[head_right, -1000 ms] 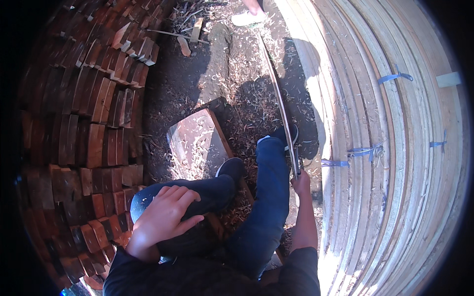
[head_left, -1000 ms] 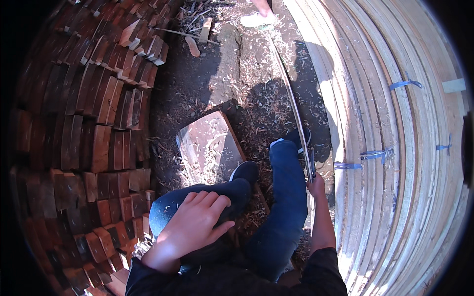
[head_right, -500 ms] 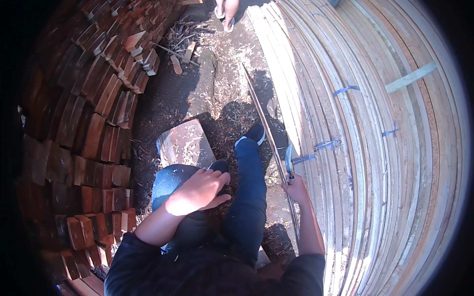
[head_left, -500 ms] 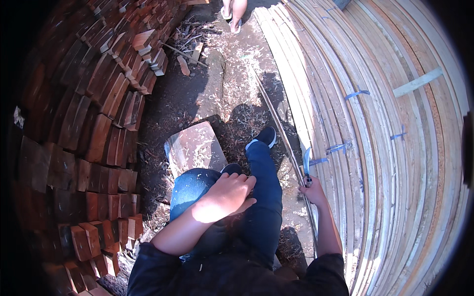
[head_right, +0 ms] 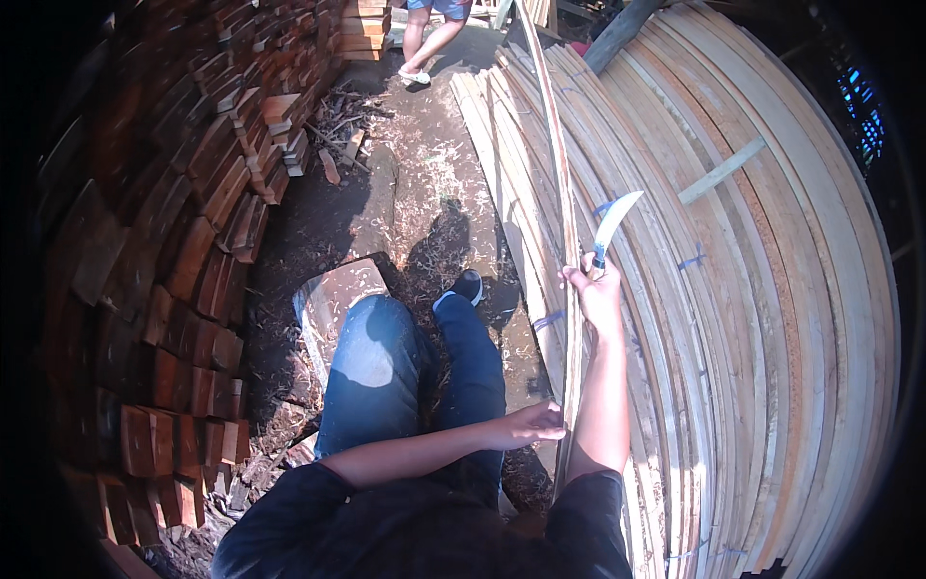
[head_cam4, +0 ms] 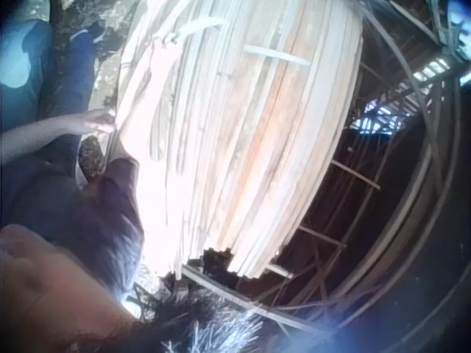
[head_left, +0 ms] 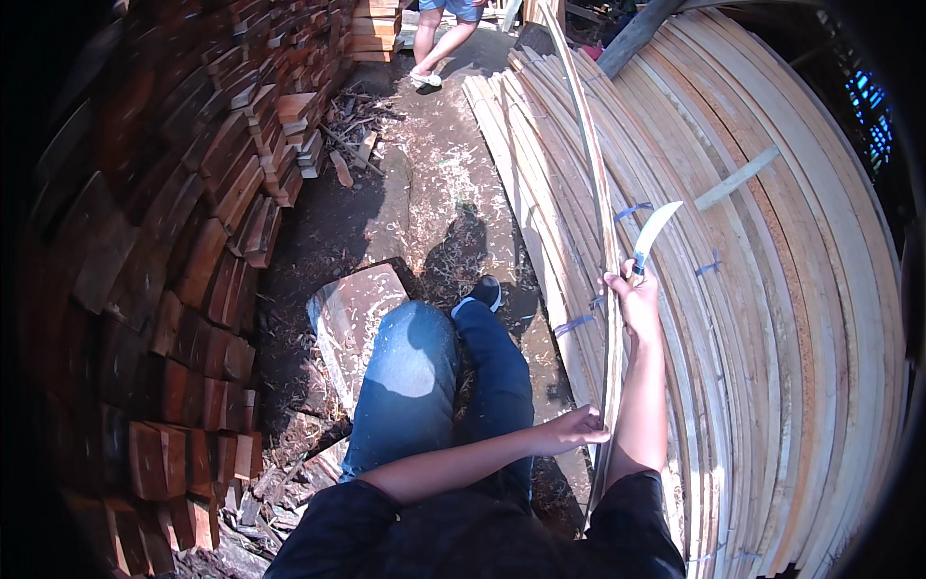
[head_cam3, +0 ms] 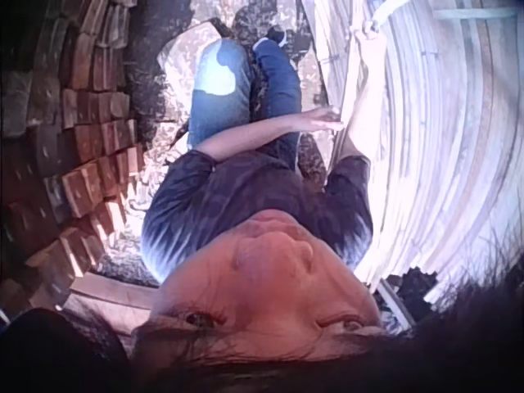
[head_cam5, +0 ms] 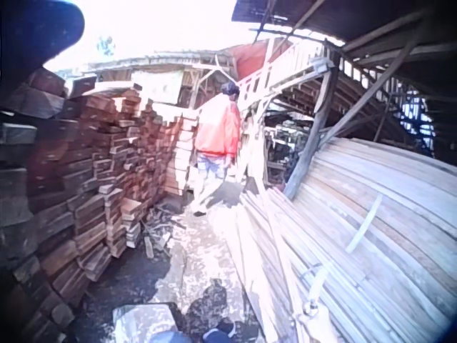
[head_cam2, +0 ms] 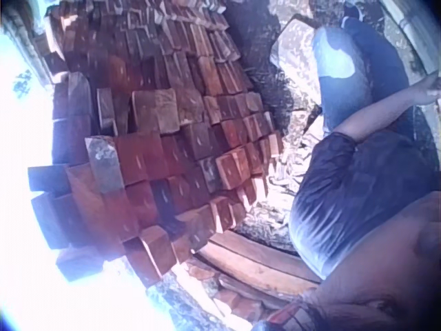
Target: The person sits on the ground and uses a curved knife to shave thin strips from a long wooden plank held between their legs. They repeatedly scrape the blade along the wood to remove shavings and smooth the surface.
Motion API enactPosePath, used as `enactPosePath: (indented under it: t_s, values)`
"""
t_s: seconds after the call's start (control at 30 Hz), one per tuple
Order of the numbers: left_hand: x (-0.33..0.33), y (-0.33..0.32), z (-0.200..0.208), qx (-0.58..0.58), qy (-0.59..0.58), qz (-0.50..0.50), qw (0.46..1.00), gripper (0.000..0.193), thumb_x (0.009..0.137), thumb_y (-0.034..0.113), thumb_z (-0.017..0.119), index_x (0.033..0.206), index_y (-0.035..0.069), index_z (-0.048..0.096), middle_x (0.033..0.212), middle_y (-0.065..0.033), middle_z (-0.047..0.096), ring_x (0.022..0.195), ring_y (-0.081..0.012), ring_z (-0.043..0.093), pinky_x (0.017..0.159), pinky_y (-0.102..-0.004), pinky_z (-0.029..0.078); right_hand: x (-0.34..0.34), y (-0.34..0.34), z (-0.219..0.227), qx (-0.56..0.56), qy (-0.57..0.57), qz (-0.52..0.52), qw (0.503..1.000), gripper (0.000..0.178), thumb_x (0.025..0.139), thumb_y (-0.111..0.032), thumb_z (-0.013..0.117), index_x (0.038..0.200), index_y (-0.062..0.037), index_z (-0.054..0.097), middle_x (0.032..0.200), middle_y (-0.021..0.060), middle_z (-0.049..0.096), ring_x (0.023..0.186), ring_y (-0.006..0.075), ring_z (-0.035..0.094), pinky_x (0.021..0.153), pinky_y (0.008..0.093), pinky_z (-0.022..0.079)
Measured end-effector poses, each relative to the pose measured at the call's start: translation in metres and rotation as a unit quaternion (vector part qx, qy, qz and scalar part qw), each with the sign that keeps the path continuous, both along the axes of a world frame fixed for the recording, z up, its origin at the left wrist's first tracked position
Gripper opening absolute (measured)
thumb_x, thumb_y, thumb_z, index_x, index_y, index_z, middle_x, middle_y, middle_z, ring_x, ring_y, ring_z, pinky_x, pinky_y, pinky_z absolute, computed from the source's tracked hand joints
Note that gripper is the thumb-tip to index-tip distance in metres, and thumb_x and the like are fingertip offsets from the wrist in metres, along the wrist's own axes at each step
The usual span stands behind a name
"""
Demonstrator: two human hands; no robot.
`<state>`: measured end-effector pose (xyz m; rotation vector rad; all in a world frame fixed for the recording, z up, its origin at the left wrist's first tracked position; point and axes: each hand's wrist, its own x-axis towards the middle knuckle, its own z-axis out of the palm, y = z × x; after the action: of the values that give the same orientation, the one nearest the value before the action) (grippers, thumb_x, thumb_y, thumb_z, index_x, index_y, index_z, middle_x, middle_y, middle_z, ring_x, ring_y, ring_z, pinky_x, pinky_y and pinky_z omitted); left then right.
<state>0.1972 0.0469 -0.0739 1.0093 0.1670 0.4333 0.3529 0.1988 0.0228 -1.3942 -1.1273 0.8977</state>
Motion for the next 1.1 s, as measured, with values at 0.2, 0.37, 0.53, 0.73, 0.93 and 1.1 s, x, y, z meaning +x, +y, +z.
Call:
enactPosePath:
  t_s: [0.2,0.37,0.53,0.73,0.93,1.1]
  values:
    - [0.017,-0.001,0.058,-0.087,-0.037,0.173,0.98,0.024,0.092,0.017,0.064,0.11,0.004,0.055,0.084,0.0024,0.06,0.068,-0.0011,0.052,0.057,-0.0191,0.043,-0.005,0.032,0.086,0.103,0.022,-0.054,0.993,0.02,0.081,0.007,0.061,0.086,-0.0055,0.046,0.087,0.0121,0.064,0.076,0.0217,0.068,0.063,0.032,0.055]
    - [0.021,0.016,0.088,-0.003,0.007,0.296,0.955,0.032,0.087,0.005,0.055,0.118,-0.001,0.047,0.076,-0.0004,0.055,0.057,-0.0039,0.048,0.048,-0.0236,0.041,0.001,0.059,0.099,0.098,-0.016,-0.015,0.995,0.02,0.082,0.004,0.063,0.083,-0.0068,0.046,0.084,0.0122,0.065,0.076,0.0197,0.068,0.063,0.0297,0.055]
    - [0.051,0.068,0.113,0.051,0.045,0.352,0.934,0.043,0.079,0.003,0.056,0.119,-0.007,0.046,0.082,-0.0135,0.062,0.062,-0.0159,0.059,0.055,-0.0322,0.049,0.02,0.073,0.123,0.054,-0.151,-0.101,0.982,0.011,0.085,-0.007,0.066,0.083,-0.0056,0.055,0.077,0.0036,0.062,0.068,0.0127,0.062,0.058,0.0274,0.05]
    - [0.034,0.18,0.116,0.061,0.074,0.326,0.94,0.034,0.083,0.005,0.056,0.115,-0.004,0.049,0.063,-0.0013,0.053,0.046,-0.0093,0.05,0.04,-0.025,0.043,0.017,-0.026,0.131,-0.025,-0.327,0.004,0.945,0.019,0.087,-0.007,0.064,0.103,0.004,0.06,0.091,0.0074,0.065,0.078,0.0131,0.065,0.059,0.0268,0.054]
    - [-0.04,0.322,0.098,0.273,0.316,0.31,0.854,0.021,0.083,0.013,0.062,0.097,-0.003,0.059,0.071,-0.0069,0.061,0.058,-0.0153,0.058,0.055,-0.0312,0.049,0.012,-0.121,0.129,-0.084,-0.146,0.005,0.986,0.018,0.088,-0.002,0.062,0.077,-0.004,0.048,0.101,0.0143,0.066,0.076,0.0171,0.068,0.05,0.0244,0.053]
    - [-0.113,0.301,0.117,0.385,0.354,0.24,0.818,0.043,0.076,0.015,0.064,0.112,-0.007,0.057,0.09,-0.0182,0.067,0.08,-0.0224,0.064,0.075,-0.0337,0.05,0.015,-0.162,0.104,-0.152,-0.103,0.013,0.983,0.019,0.088,-0.003,0.063,0.079,-0.0047,0.046,0.101,0.0155,0.066,0.076,0.0175,0.07,0.045,0.0217,0.05]
